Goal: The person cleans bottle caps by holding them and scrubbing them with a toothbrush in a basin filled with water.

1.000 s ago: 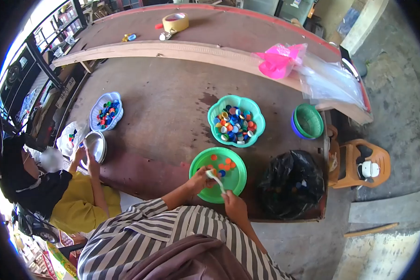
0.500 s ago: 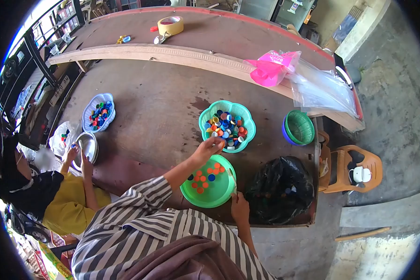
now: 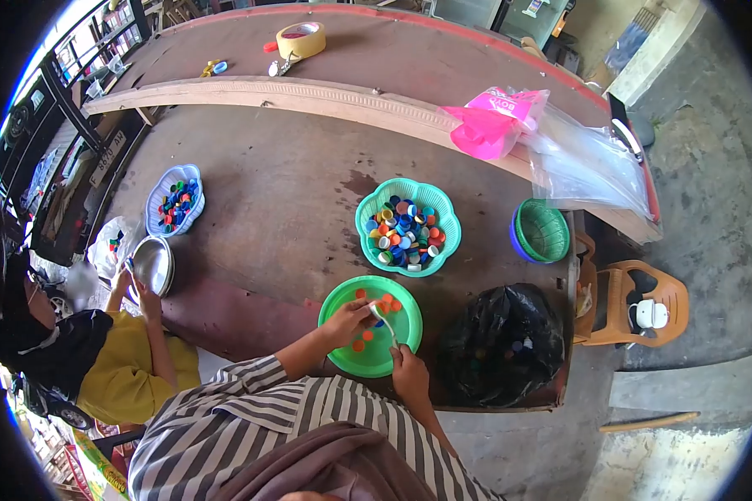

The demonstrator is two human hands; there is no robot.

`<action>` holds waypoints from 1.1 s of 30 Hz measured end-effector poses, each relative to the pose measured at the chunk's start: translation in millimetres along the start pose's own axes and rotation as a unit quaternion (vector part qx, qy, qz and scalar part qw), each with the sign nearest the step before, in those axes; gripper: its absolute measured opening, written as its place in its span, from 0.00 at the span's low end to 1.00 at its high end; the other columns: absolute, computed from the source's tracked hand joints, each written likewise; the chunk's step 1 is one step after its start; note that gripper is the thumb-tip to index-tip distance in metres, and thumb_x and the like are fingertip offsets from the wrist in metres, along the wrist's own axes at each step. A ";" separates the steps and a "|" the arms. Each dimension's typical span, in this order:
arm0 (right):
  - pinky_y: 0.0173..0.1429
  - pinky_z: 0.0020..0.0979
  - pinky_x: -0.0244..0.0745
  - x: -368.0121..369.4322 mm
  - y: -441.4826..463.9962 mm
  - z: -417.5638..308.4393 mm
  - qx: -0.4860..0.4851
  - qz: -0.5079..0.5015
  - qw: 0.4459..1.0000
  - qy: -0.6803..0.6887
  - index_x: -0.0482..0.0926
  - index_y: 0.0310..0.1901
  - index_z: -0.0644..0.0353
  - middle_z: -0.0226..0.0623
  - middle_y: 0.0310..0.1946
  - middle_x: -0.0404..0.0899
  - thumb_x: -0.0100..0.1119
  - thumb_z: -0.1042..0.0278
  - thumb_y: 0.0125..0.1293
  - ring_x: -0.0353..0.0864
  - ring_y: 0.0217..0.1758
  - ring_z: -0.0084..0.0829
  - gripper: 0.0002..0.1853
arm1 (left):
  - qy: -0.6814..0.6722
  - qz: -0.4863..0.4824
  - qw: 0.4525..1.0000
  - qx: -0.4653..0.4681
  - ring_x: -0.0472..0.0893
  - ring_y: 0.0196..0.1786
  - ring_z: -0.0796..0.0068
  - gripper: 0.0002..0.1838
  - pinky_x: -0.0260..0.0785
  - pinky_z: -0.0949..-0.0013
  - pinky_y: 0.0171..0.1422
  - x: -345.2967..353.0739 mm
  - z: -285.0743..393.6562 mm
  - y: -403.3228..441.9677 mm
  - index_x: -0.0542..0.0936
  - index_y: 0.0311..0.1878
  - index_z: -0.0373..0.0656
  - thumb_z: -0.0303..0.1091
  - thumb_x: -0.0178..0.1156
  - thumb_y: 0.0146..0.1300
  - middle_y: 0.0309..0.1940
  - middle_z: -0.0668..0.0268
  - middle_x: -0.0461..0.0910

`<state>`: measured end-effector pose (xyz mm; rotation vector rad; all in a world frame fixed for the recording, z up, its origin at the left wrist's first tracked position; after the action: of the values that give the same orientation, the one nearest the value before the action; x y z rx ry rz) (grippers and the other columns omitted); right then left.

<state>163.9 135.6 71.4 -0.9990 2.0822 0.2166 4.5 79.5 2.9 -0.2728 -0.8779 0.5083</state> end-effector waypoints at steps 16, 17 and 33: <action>0.32 0.52 0.67 6.3 -5.1 -2.5 -0.012 -0.029 0.998 -0.048 0.74 0.35 0.58 0.53 0.24 0.76 0.47 0.54 0.68 0.76 0.32 0.57 0.15 | 0.276 0.047 0.948 0.150 0.78 0.39 0.80 0.15 0.71 0.76 0.48 -5.4 24.8 -32.5 0.76 0.47 0.35 0.26 0.64 0.56 0.37 0.66 0.79; 0.32 0.52 0.67 2.2 -2.9 6.5 0.011 -0.004 0.998 -0.055 0.74 0.36 0.57 0.53 0.24 0.76 0.47 0.54 0.68 0.76 0.32 0.57 0.15 | 0.277 0.043 0.948 0.151 0.78 0.39 0.80 0.15 0.71 0.76 0.48 -6.7 22.4 -32.2 0.76 0.47 0.35 0.26 0.64 0.56 0.37 0.66 0.79; 0.34 0.51 0.68 2.4 -11.0 4.5 0.020 0.012 0.998 -0.056 0.76 0.39 0.57 0.54 0.26 0.76 0.48 0.55 0.67 0.76 0.34 0.56 0.14 | 0.384 0.087 0.909 0.134 0.79 0.36 0.82 0.18 0.72 0.75 0.41 -12.6 20.2 -38.2 0.77 0.48 0.33 0.28 0.67 0.53 0.36 0.65 0.82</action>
<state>173.5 128.8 68.6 -0.9171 1.9898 0.2359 -6.3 40.8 23.4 -0.2691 -0.0093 0.6158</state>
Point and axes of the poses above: each hand's wrist, its own y-axis towards the middle knuckle, its own x-axis out of the palm, z = x × y, the point moved 6 cm from there along y, towards the middle knuckle
